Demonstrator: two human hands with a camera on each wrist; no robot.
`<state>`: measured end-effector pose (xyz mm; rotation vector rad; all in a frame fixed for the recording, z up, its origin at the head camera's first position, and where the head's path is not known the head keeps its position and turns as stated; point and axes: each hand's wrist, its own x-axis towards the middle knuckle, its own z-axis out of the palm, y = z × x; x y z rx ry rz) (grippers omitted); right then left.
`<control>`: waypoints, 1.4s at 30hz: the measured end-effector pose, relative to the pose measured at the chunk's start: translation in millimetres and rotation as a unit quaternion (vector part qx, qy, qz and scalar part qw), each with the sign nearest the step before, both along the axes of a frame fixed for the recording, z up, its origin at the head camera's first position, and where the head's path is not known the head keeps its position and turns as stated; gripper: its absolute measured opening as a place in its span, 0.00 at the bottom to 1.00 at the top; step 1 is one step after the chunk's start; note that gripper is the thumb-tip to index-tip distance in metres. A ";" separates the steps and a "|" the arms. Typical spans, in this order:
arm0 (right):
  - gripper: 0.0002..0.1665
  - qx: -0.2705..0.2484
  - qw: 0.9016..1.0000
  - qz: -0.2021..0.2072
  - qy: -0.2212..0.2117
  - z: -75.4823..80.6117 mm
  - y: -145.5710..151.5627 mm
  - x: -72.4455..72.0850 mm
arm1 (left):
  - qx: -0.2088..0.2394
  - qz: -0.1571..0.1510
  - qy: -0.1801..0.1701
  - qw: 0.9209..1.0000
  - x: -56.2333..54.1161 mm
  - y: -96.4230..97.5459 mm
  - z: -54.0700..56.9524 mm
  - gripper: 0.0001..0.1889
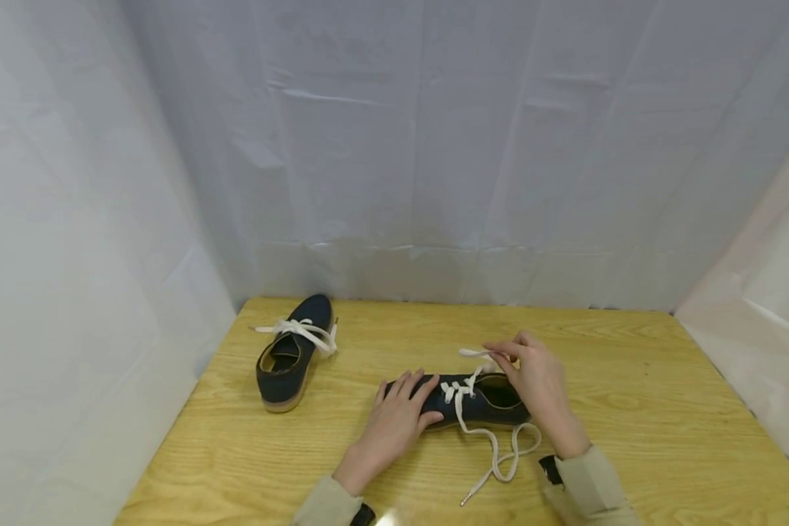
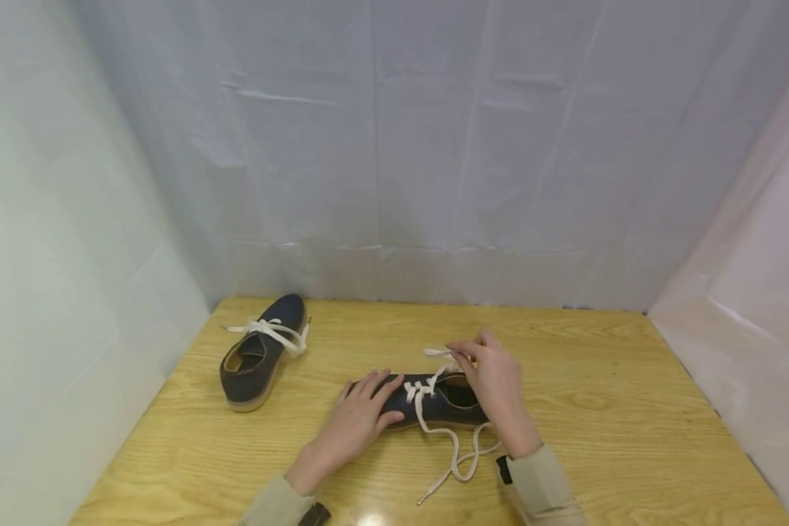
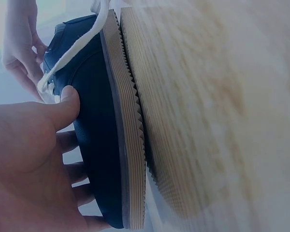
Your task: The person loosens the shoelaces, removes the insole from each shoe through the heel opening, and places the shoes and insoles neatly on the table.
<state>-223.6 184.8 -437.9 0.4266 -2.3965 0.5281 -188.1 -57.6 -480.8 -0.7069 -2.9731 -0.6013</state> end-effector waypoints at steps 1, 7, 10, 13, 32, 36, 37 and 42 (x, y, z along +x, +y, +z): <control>0.09 0.005 1.000 -0.001 -0.003 -0.2 0.3 0.2 | 0.000 -0.001 0.002 1.000 0.3 -0.1 0.5 0.31; 0.11 0.011 1.000 0.009 -0.013 -0.9 0.2 0.0 | -0.002 -0.001 0.006 1.000 1.2 -0.1 1.0 0.31; 0.15 0.007 1.000 0.019 -0.012 -0.4 -0.3 -0.2 | -0.006 0.002 0.007 1.000 1.2 -0.3 0.8 0.31; 0.17 0.007 0.999 0.029 -0.016 0.0 -0.4 0.3 | -0.010 0.004 0.009 1.000 1.3 -0.3 0.9 0.31; 0.07 0.112 0.981 0.131 -0.091 4.4 -8.3 11.6 | 0.007 -0.004 -0.006 1.000 1.5 -1.5 2.2 0.31; 0.08 0.125 0.979 0.125 -0.100 4.9 -9.6 12.6 | 0.006 -0.004 -0.004 1.000 1.3 -1.3 1.5 0.31; 0.07 0.127 0.978 0.127 -0.102 4.8 -10.2 12.8 | 0.005 -0.004 -0.005 1.000 1.4 -1.3 1.5 0.31; 0.06 0.117 0.978 0.140 -0.098 3.2 -12.9 12.1 | 0.002 -0.002 -0.002 1.000 1.7 -1.2 1.3 0.31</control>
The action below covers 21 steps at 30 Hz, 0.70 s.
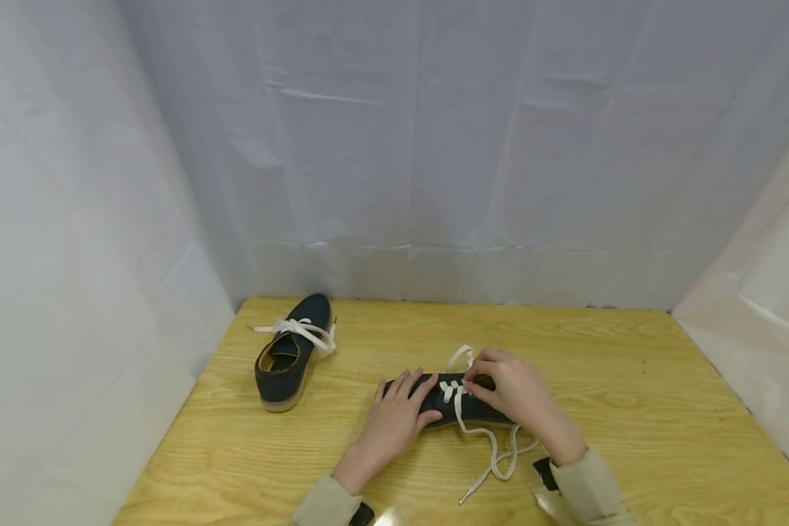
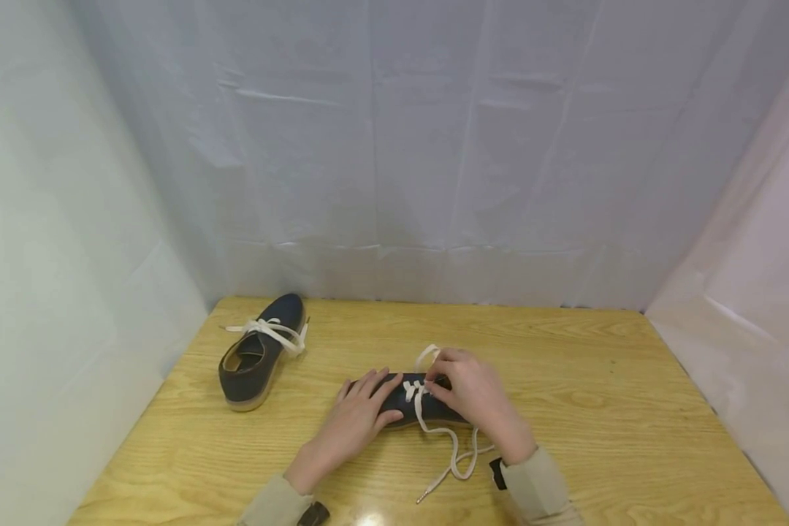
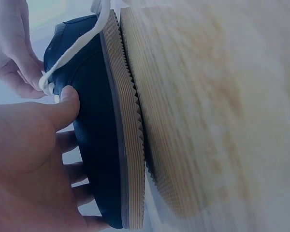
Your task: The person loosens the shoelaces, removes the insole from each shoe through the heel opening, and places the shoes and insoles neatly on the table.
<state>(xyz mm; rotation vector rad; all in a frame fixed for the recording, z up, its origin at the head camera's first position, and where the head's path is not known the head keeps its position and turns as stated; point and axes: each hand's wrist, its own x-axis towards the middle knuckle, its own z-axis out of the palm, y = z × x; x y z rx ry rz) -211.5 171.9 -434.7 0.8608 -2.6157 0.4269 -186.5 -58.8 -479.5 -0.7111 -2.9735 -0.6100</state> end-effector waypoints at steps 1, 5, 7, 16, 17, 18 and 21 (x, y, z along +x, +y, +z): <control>0.06 -0.004 1.000 0.003 0.004 -0.4 -0.2 -0.2 | -0.001 0.000 0.001 1.000 0.0 -0.1 0.1 0.31; 0.07 -0.011 0.999 0.011 0.029 -1.6 -0.1 -1.3 | 0.001 0.000 0.004 1.000 -0.8 0.0 -0.8 0.31; 0.08 -0.008 0.999 0.011 0.044 -2.1 0.3 -2.0 | 0.001 0.001 0.006 1.000 -1.0 0.2 -0.8 0.31; 0.08 0.006 0.995 -0.007 0.096 -6.0 2.3 -4.6 | -0.004 0.008 -0.004 1.000 -1.0 1.6 -0.1 0.31; 0.08 0.006 0.995 -0.003 0.103 -6.7 2.5 -5.0 | -0.005 0.008 -0.005 1.000 -0.9 1.6 -0.2 0.31; 0.08 0.006 0.994 0.000 0.110 -7.2 2.6 -5.2 | -0.005 0.008 -0.006 1.000 -0.8 1.7 -0.2 0.31; 0.09 0.006 0.991 0.010 0.135 -8.9 2.5 -6.1 | -0.005 0.008 -0.013 1.000 -0.9 1.9 -0.1 0.31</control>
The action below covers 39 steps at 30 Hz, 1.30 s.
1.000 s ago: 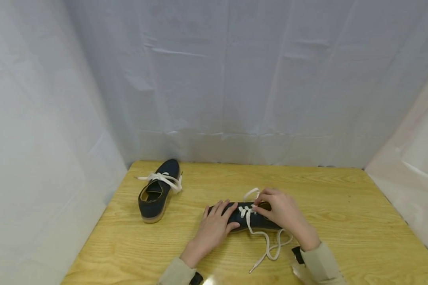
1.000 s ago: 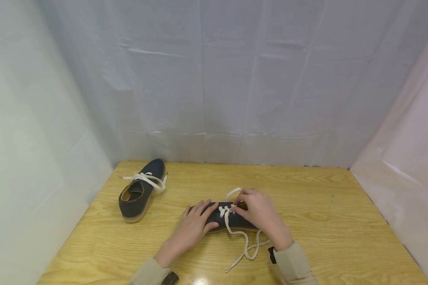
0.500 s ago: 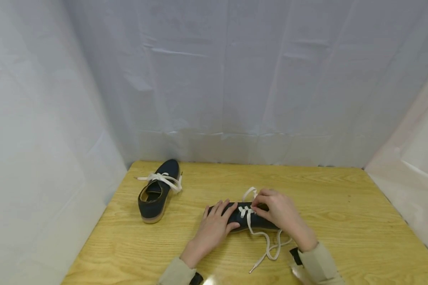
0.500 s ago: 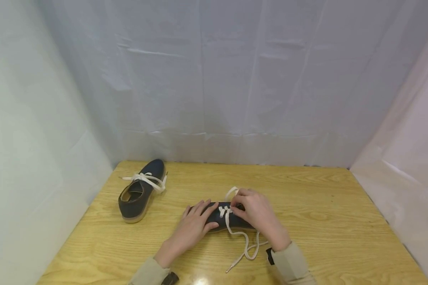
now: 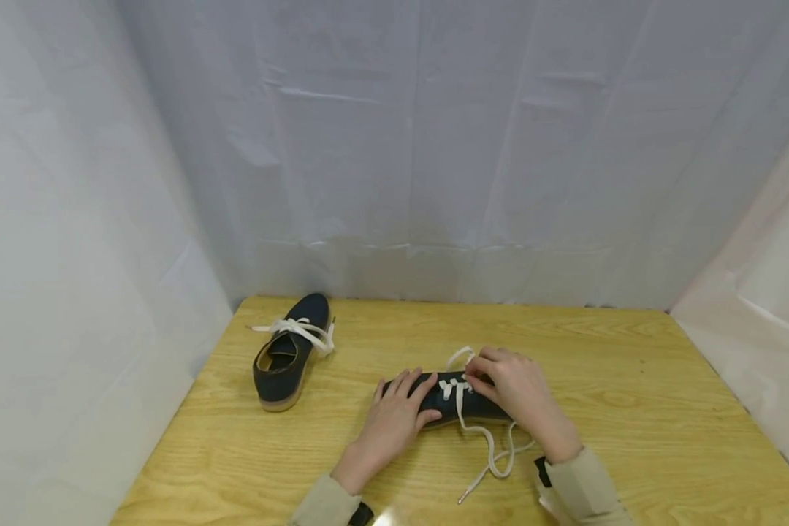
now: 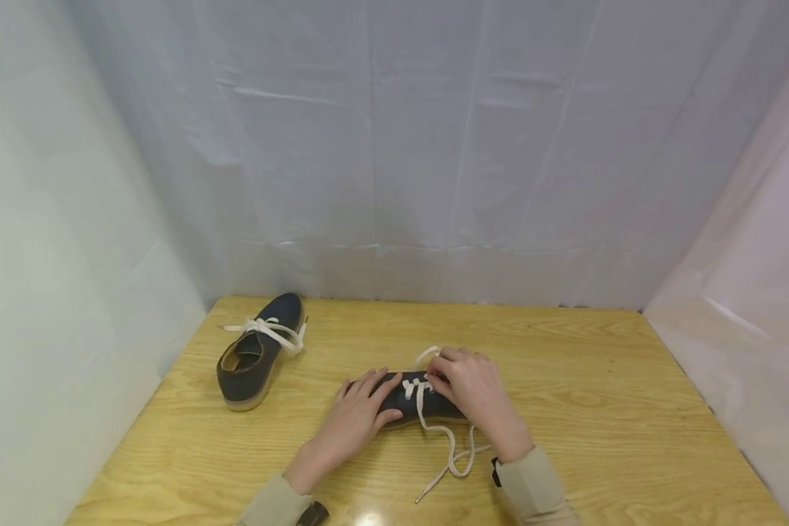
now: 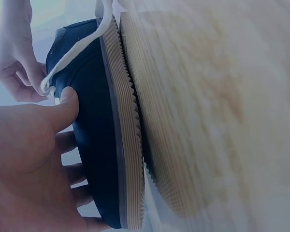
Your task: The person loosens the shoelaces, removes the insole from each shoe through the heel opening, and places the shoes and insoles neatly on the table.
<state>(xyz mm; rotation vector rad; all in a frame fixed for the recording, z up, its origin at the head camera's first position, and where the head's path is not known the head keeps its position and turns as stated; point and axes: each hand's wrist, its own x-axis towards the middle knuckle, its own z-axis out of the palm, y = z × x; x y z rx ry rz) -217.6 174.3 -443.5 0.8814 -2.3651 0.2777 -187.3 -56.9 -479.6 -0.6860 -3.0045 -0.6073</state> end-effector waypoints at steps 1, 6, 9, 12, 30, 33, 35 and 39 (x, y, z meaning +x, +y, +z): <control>0.09 0.002 1.000 0.002 0.011 -0.6 -0.2 -0.6 | 0.000 0.000 -0.001 1.000 -0.1 -0.1 0.0 0.31; 0.09 0.020 0.998 -0.011 0.058 -4.9 -0.1 -3.8 | -0.003 0.000 0.000 1.000 -0.2 -0.3 0.5 0.31; 0.09 0.017 0.998 -0.030 0.058 -8.7 1.5 -5.5 | -0.007 0.000 0.004 1.000 0.2 0.2 0.9 0.32; 0.07 0.001 0.999 -0.043 0.026 -11.0 3.2 -6.2 | -0.010 0.000 0.011 1.000 0.5 0.6 0.5 0.31; 0.06 -0.038 0.989 -0.019 -0.140 1.2 3.0 -0.6 | -0.002 -0.003 0.015 1.000 -1.5 -1.2 -2.2 0.32; 0.07 -0.045 0.989 -0.017 -0.142 1.4 2.1 -1.1 | -0.004 -0.001 0.014 1.000 -1.2 -0.8 -2.1 0.32; 0.07 -0.047 0.991 -0.020 -0.120 0.5 2.8 -2.4 | -0.005 0.000 0.016 1.000 -1.0 -0.5 -1.8 0.31; 0.09 -0.040 0.998 -0.033 -0.046 -3.1 5.3 -5.6 | -0.008 0.005 0.019 1.000 -0.4 0.0 -1.3 0.31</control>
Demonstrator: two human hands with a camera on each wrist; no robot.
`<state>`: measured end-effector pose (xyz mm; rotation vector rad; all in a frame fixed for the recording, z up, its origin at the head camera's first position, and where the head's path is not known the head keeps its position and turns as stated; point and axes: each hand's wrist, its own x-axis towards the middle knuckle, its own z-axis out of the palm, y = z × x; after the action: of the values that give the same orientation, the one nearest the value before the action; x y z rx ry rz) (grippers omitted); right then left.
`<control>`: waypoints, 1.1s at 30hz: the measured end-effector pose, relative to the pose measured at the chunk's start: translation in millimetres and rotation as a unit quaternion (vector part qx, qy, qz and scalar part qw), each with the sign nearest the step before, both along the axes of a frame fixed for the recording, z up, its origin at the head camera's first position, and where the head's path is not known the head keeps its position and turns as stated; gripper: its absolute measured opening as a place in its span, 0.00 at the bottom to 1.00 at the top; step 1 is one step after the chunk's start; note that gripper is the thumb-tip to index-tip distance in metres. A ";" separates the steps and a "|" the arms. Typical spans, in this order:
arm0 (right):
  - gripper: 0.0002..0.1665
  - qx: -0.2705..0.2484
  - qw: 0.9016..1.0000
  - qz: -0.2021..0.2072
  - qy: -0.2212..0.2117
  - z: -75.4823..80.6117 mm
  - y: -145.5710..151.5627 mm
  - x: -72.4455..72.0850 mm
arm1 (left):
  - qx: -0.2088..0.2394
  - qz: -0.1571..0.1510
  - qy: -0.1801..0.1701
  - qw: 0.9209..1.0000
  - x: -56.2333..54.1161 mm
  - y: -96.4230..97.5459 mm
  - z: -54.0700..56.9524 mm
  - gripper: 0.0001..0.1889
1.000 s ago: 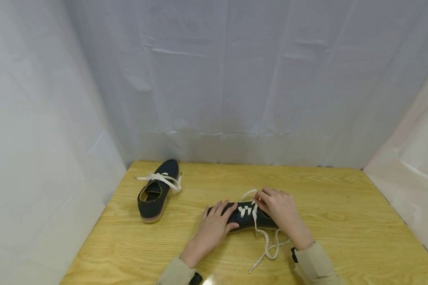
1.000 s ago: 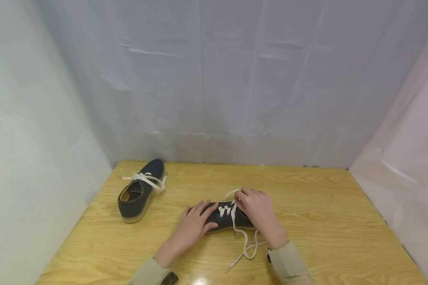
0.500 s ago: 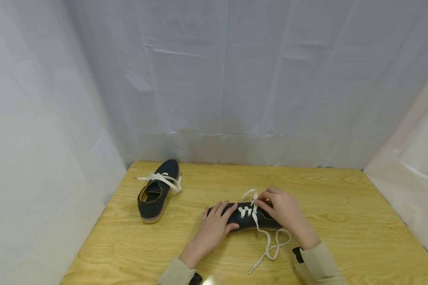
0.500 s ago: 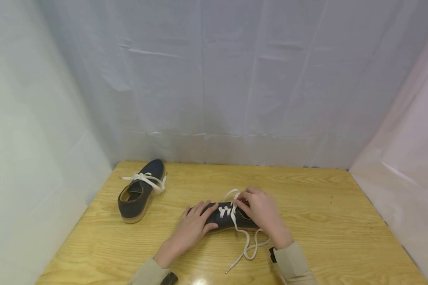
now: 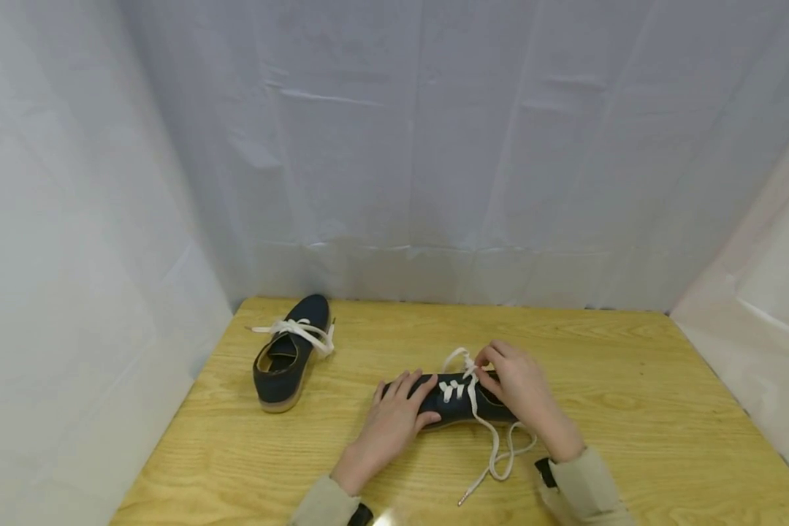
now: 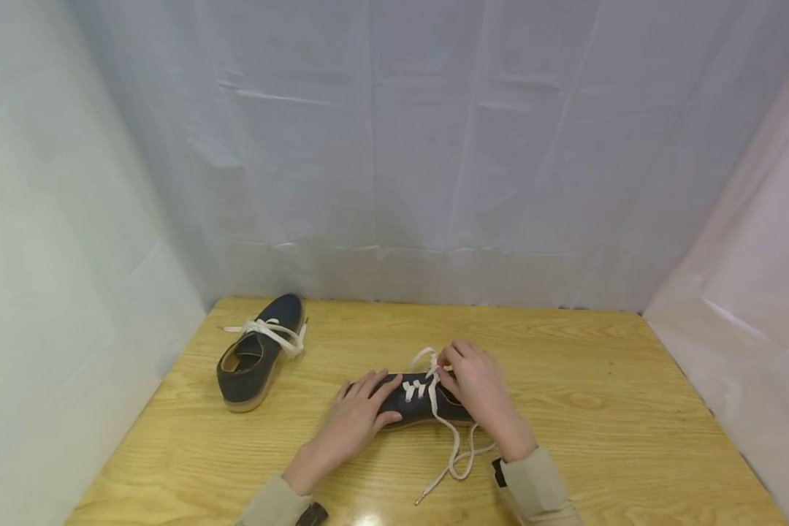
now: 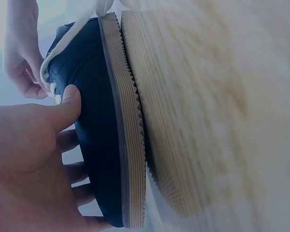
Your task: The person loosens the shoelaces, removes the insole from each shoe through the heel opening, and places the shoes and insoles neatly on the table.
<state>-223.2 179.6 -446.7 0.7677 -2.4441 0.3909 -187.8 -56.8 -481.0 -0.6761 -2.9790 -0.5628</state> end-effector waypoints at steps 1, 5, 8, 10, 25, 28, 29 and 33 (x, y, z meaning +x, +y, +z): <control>0.10 0.004 1.000 -0.004 0.014 -1.0 0.6 -0.7 | 0.000 0.001 0.001 1.000 0.1 0.2 0.1 0.31; 0.09 0.005 1.000 -0.017 0.015 -2.2 1.9 -0.9 | -0.001 0.001 0.002 1.000 0.8 0.6 1.4 0.31; 0.05 -0.007 0.999 -0.030 -0.029 -1.4 2.4 -0.2 | 0.000 -0.001 -0.002 1.000 0.9 0.7 1.8 0.31; 0.05 -0.009 0.997 -0.040 -0.060 -0.4 2.5 0.6 | 0.002 -0.001 -0.004 1.000 0.8 0.5 1.9 0.31; 0.10 -0.060 0.995 -0.009 -0.077 1.1 -1.2 -0.5 | 0.011 -0.014 0.004 1.000 -2.8 -4.1 -0.4 0.30; 0.11 -0.052 0.998 -0.012 -0.034 -1.0 0.6 -2.2 | 0.014 -0.016 0.002 1.000 -2.8 -3.9 0.2 0.31; 0.12 -0.046 0.999 -0.012 -0.014 -1.8 1.3 -2.9 | 0.015 -0.017 0.000 1.000 -3.0 -3.8 0.3 0.31; 0.11 -0.012 0.997 -0.022 0.072 -6.6 5.0 -7.4 | 0.017 -0.018 -0.003 1.000 -3.6 -3.7 0.6 0.31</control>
<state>-230.6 184.6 -453.3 0.7056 -2.3127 0.3351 -191.4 -60.5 -480.4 -0.7295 -2.9598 -0.6178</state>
